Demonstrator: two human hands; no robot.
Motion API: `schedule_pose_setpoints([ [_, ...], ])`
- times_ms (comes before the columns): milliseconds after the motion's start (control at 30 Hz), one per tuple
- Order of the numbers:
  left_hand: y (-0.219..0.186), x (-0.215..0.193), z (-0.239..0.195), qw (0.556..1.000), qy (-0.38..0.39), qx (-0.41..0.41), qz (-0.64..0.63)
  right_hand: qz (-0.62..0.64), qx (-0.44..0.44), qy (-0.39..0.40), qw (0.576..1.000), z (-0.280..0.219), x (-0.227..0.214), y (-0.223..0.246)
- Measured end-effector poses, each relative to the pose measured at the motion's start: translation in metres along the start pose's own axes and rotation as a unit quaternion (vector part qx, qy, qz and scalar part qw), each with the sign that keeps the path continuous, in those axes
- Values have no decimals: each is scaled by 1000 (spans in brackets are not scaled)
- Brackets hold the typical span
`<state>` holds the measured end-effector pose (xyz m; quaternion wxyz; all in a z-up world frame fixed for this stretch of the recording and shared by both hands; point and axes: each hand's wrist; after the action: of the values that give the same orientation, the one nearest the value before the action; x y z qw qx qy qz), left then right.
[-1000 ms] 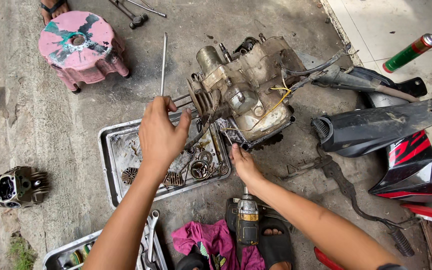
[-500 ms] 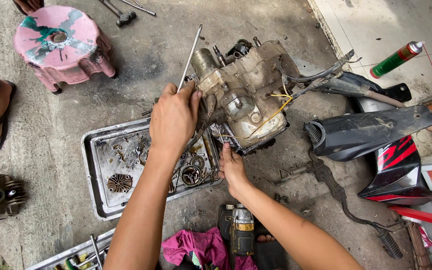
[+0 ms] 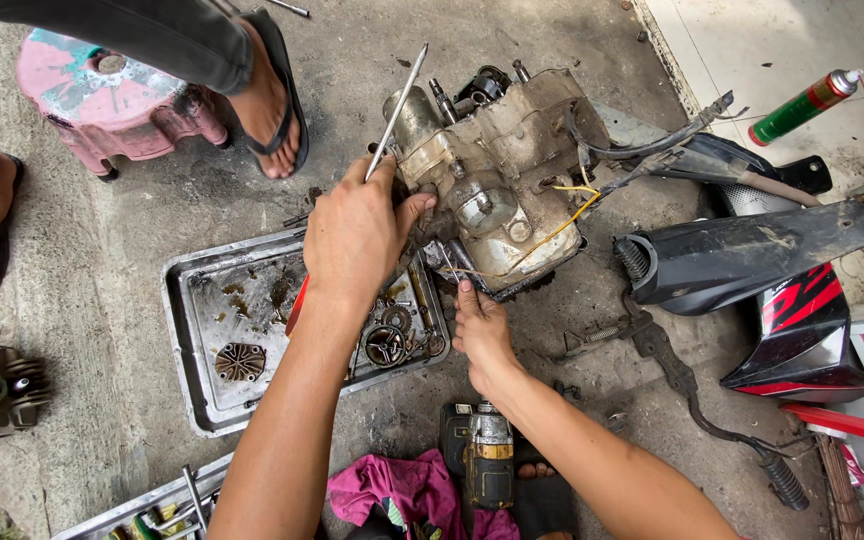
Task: The person uses a cordless impact driver and a screwdriver to remove bolts and disassemble parts of a motorcycle engine. They place removed components into a metal tray and wipe the engine with a cloth while another person assists by holding parts.
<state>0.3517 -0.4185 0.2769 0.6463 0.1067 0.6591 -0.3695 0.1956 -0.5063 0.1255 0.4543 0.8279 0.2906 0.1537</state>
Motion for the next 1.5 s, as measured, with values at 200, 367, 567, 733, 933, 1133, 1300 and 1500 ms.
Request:
schedule_pose_setpoints([
  [200, 23, 27, 10, 996, -57, 19, -63, 90, 75, 21, 993, -7, -4, 14],
  [367, 29, 29, 13, 993, -77, 31, -88, 107, 92, 41, 989, -4, -7, 18],
  [567, 30, 40, 13, 990, -107, 27, -90, 182, 184, 91, 962, -1, -12, 31],
  [733, 30, 42, 14, 991, -102, 21, -87, 242, 223, 141, 934, -10, -17, 56],
  [933, 26, 34, 12, 992, -92, 11, -90, 152, 182, 175, 956, -58, -18, 91],
  [1133, 21, 30, 10, 992, -90, 15, -87, -200, -11, 131, 971, -1, -67, -19],
  [1300, 23, 28, 9, 994, -86, 13, -68, -319, -143, 111, 930, -6, -68, -24],
  [1500, 25, 33, 11, 993, -87, 18, -75, -147, -103, 116, 977, -12, -27, -18],
])
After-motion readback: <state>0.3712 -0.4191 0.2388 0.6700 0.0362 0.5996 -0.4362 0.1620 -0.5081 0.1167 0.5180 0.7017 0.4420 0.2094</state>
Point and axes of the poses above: each hand's wrist, its own z-axis towards the middle knuckle, its own x-axis out of the palm, y = z × x, and after that the axes turned 1 degree about -y, right-handed
